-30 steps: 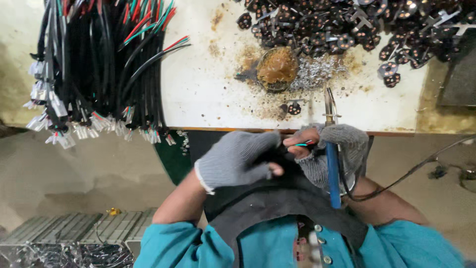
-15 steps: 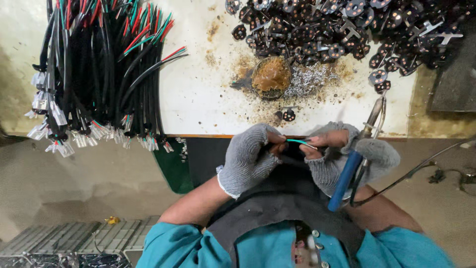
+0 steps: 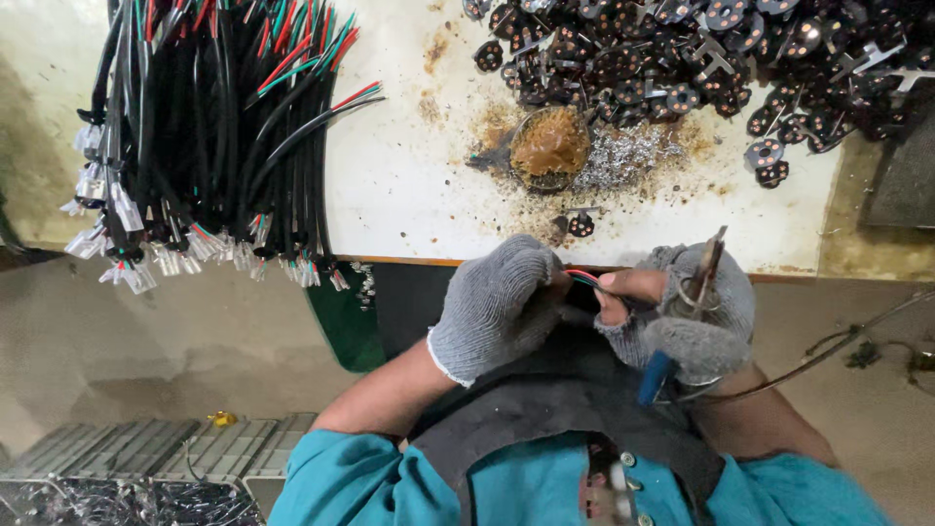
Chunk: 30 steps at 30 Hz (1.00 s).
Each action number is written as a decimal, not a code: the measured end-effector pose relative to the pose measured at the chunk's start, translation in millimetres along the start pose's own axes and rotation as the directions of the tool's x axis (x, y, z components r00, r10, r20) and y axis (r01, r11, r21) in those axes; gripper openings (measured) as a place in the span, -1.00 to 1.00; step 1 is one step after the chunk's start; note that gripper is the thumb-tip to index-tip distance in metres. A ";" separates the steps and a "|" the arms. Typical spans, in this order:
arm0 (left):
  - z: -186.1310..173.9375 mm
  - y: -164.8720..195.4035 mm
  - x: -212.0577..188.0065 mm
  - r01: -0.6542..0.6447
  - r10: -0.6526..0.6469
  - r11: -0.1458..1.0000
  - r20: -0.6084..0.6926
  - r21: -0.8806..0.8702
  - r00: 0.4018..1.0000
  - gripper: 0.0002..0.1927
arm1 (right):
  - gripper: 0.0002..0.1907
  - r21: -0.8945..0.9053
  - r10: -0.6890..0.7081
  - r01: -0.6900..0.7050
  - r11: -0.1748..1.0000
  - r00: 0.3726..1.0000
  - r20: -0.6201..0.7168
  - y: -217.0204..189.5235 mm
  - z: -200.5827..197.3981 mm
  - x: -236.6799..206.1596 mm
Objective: The person solders wire leads onto small black electrical components at a workbench. They dip stripped wire ends into a rosin pot, hold a wire against a component terminal, and touch it with a soldering iron, repeating the cycle and setting finished assemblies aside.
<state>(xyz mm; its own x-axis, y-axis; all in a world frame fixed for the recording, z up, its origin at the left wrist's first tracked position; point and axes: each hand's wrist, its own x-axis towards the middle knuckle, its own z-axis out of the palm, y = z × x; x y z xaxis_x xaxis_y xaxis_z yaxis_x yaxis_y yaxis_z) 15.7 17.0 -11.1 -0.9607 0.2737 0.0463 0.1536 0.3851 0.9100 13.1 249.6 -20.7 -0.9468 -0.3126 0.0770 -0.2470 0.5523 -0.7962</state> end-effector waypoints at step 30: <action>6.5 -21.7 5.0 0.563 -0.402 0.610 0.395 -0.558 0.826 -0.81 | -0.86 0.622 0.586 -0.630 0.465 0.746 0.317 25.8 23.8 -6.4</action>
<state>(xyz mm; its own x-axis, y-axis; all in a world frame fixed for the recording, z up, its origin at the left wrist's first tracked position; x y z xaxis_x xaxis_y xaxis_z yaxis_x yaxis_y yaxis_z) 9.1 15.7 -33.2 -0.7643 0.4193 -0.4900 -0.5761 -0.1023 0.8109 17.7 247.5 -56.0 -0.7854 -0.1542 -0.5995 0.6099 -0.0273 -0.7920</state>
